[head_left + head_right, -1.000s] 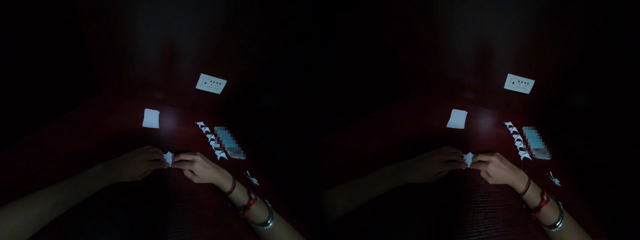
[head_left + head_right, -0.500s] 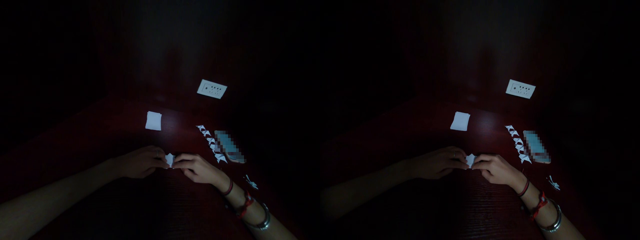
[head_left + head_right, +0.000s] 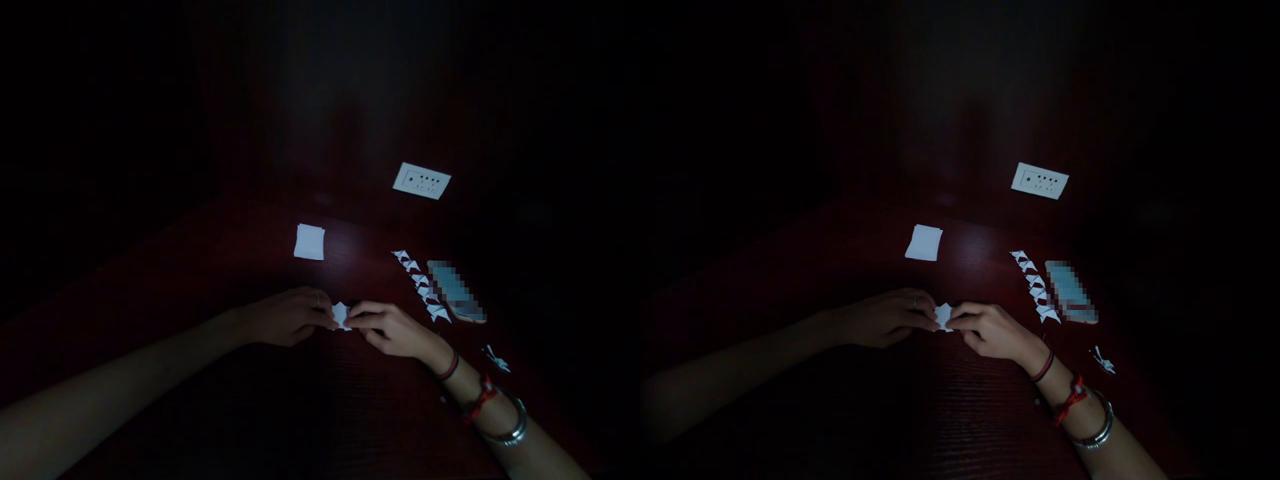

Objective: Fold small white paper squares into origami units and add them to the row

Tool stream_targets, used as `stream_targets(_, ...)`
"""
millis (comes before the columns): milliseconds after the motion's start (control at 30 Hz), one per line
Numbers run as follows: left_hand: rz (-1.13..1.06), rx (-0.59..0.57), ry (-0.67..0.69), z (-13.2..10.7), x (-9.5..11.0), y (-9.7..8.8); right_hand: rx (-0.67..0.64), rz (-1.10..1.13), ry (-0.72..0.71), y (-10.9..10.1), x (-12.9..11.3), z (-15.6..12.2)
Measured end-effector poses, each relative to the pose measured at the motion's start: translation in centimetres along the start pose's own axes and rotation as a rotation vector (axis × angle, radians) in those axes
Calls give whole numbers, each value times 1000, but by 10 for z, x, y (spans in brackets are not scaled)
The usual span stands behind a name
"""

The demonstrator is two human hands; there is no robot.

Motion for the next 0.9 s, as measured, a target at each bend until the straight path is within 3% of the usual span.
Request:
stream_targets(267,39,-57,-41,2,-1,1,-8,-43,-33,0,-1,-2)
stream_targets(667,88,-57,7,-1,-7,6,-73,-236,-30,4,-3,-3)
stream_targets(900,109,-79,0,-2,-8,7,-87,-230,-60,4,0,-2)
Point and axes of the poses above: each hand's wrist, its own z-axis towards the middle knuckle, its own y-axis out of the palm, x = y × z, the point moved 6 cm from there along z, towards the middle knuckle, and after that the axes turned 10 degrees about -z, right-handed, at the moved point
